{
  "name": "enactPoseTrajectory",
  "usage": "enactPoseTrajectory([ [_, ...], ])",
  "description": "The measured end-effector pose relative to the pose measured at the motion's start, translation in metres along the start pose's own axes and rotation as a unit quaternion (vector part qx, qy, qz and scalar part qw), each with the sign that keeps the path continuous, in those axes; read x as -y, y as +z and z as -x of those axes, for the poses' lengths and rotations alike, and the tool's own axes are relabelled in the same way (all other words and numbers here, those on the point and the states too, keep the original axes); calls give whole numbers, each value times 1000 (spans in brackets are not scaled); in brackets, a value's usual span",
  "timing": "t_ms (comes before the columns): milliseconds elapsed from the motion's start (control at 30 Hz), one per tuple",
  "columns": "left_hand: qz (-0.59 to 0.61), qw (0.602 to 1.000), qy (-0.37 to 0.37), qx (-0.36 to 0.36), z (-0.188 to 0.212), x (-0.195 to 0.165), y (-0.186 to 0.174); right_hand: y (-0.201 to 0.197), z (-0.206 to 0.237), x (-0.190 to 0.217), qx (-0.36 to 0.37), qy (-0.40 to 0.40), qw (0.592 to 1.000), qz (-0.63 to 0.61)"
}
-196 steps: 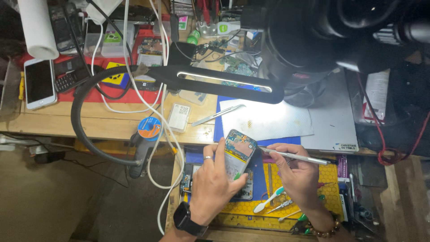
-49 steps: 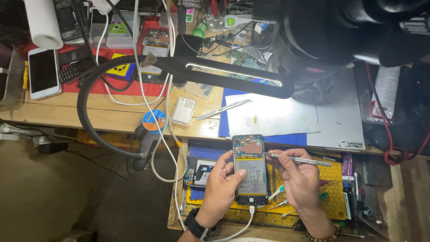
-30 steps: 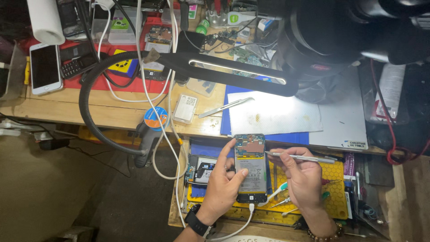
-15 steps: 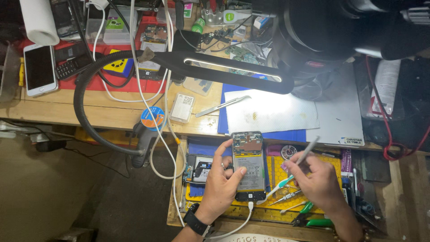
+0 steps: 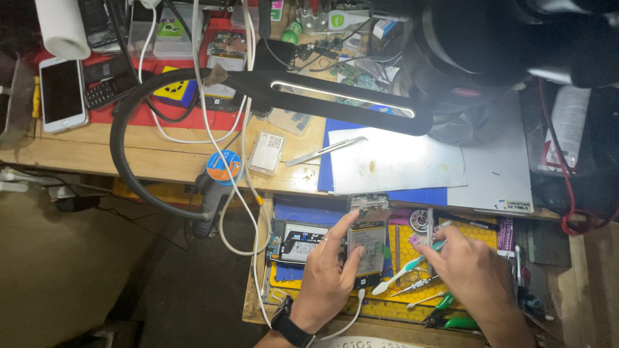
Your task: The person holds a Realme smartphone, connects a charging cable, and observes the charging indicator. They then open the phone's back cover, disconnect the cable, and use a precision tool to manipulate internal components near the battery and motherboard.
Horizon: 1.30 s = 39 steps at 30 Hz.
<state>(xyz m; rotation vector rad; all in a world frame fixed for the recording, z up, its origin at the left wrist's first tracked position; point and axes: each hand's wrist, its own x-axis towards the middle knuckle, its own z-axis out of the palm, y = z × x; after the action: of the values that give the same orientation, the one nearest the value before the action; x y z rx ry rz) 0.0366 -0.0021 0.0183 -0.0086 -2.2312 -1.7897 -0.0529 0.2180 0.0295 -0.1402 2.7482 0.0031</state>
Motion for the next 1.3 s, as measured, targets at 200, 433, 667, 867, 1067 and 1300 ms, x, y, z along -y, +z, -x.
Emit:
enactPoseTrajectory([
  [200,-15,999,34,-10,2,-1,1,-22,13,20,-197,-174,941,-213],
  [433,-14,1000,-21,-1,0,-6,0,-17,9,55,-238,-290,882,-287],
  [667,45,989,-140,26,-4,-7,0,-16,9,61,-208,-262,892,-304],
  [867,152,969,-193,38,-7,-6,0,-13,8,60,-187,-290,885,-313],
  [1067,55,988,-145,17,-3,-2,-2,-14,6,58,-187,-303,870,-342],
  [1300,-90,996,20,-12,3,2,-2,-19,3,51,-191,-328,853,-359],
])
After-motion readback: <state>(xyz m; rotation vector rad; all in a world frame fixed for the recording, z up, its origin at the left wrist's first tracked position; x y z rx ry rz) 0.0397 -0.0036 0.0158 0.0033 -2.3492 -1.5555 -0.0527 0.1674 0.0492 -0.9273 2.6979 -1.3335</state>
